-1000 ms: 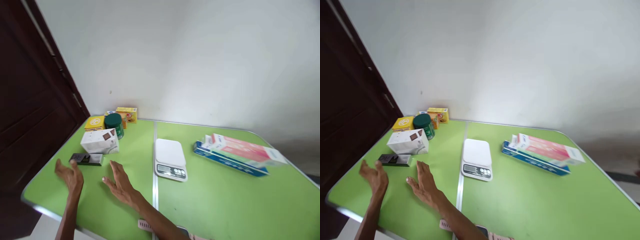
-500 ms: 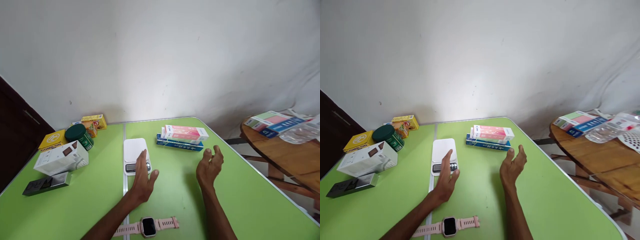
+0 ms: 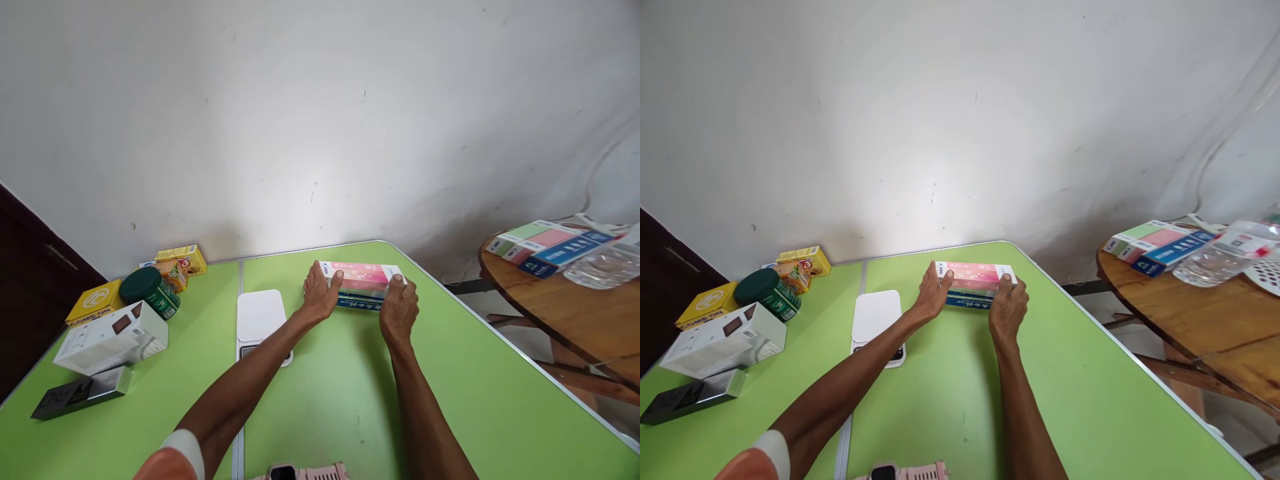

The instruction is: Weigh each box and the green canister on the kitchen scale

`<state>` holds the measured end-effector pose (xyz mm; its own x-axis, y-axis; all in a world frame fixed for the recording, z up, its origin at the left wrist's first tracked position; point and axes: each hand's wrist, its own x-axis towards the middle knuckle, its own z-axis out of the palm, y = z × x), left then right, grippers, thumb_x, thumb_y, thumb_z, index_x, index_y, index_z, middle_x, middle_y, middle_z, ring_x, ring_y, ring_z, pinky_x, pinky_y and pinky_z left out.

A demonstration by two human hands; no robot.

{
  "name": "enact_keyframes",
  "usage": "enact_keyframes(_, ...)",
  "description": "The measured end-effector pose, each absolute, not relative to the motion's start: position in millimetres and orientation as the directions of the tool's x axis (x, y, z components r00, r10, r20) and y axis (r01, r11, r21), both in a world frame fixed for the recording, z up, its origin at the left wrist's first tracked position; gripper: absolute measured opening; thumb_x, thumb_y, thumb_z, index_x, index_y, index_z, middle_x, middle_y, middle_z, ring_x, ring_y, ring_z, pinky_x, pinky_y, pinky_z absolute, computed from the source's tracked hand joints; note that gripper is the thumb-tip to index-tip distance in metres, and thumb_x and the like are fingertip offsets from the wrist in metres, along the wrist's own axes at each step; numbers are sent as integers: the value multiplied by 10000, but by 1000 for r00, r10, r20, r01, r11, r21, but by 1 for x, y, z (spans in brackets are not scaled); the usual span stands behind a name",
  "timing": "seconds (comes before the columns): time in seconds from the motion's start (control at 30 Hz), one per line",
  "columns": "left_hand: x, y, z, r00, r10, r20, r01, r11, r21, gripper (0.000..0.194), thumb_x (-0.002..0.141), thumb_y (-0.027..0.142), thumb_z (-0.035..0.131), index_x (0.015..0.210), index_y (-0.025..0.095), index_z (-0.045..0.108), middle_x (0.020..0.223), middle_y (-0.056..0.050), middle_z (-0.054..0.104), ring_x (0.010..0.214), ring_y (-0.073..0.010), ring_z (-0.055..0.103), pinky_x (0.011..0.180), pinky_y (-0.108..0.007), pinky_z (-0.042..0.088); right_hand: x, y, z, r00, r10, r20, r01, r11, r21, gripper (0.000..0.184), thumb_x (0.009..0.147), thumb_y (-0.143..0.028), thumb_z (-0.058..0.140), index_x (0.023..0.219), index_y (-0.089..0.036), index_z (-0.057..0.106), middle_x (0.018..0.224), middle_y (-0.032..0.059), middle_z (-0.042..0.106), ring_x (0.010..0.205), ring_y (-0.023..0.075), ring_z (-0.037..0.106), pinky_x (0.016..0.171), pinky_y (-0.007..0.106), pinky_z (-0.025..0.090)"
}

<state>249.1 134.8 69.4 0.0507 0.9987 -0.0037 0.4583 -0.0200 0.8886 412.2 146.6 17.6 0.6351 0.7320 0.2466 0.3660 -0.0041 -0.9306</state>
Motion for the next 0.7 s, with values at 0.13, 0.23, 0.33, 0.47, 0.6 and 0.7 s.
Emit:
enact_keyframes(0.13, 248, 120, 75, 23, 999, 34, 412, -40, 910, 965, 971, 734, 300, 1675, 98, 124, 1759, -183, 172, 1652, -283, 61, 1332, -419, 4, 403, 125, 30, 635, 728, 258, 373, 4, -928, 942, 917, -851, 252, 1385, -100, 574, 1241, 243, 661, 1201, 430, 578, 1020, 582, 408)
enact_keyframes(0.23, 229, 94, 91, -3, 999, 47, 359, -43, 932, 943, 979, 759, 280, 1691, 168, 100, 1780, -112, 124, 1654, -268, 12, 1336, -414, 19, 386, 100, 45, 588, 758, 281, 380, 48, -924, 920, 949, -819, 244, 1449, -105, 538, 1310, 245, 645, 1227, 421, 583, 1025, 574, 418)
enact_keyframes(0.33, 194, 58, 99, -96, 992, 85, 313, -51, 948, 891, 980, 773, 300, 1694, 274, 110, 1789, -44, 107, 1654, -272, 18, 1341, -435, 39, 357, 75, 53, 482, 823, 300, 365, 122, -923, 864, 971, -782, 273, 1474, -131, 536, 1410, 236, 613, 1300, 406, 563, 1065, 562, 416)
enact_keyframes(0.47, 139, 13, 83, -277, 951, 135, 321, -41, 946, 895, 979, 776, 322, 1686, 254, 159, 1785, -74, 126, 1653, -273, 72, 1344, -445, 49, 306, 51, 39, 277, 926, 255, 277, 177, -944, 798, 972, -749, 374, 1506, -176, 530, 1494, 205, 576, 1365, 376, 542, 1118, 557, 411)
enact_keyframes(0.6, 96, -9, 58, -407, 911, 63, 296, 67, 953, 939, 960, 808, 297, 1684, 229, 147, 1788, -97, 85, 1653, -271, 63, 1343, -467, 48, 267, 42, 12, 76, 961, 265, 240, 240, -941, 739, 987, -690, 438, 1536, -200, 508, 1552, 182, 537, 1442, 349, 479, 1176, 573, 377)
enact_keyframes(0.7, 80, -12, 45, -438, 899, -8, 248, 129, 960, 981, 945, 828, 287, 1681, 192, 151, 1782, -124, 104, 1652, -276, 53, 1341, -476, 47, 254, 42, -4, 12, 961, 276, 273, 262, -925, 706, 998, -667, 439, 1517, -197, 531, 1525, 184, 561, 1435, 347, 482, 1177, 586, 380)
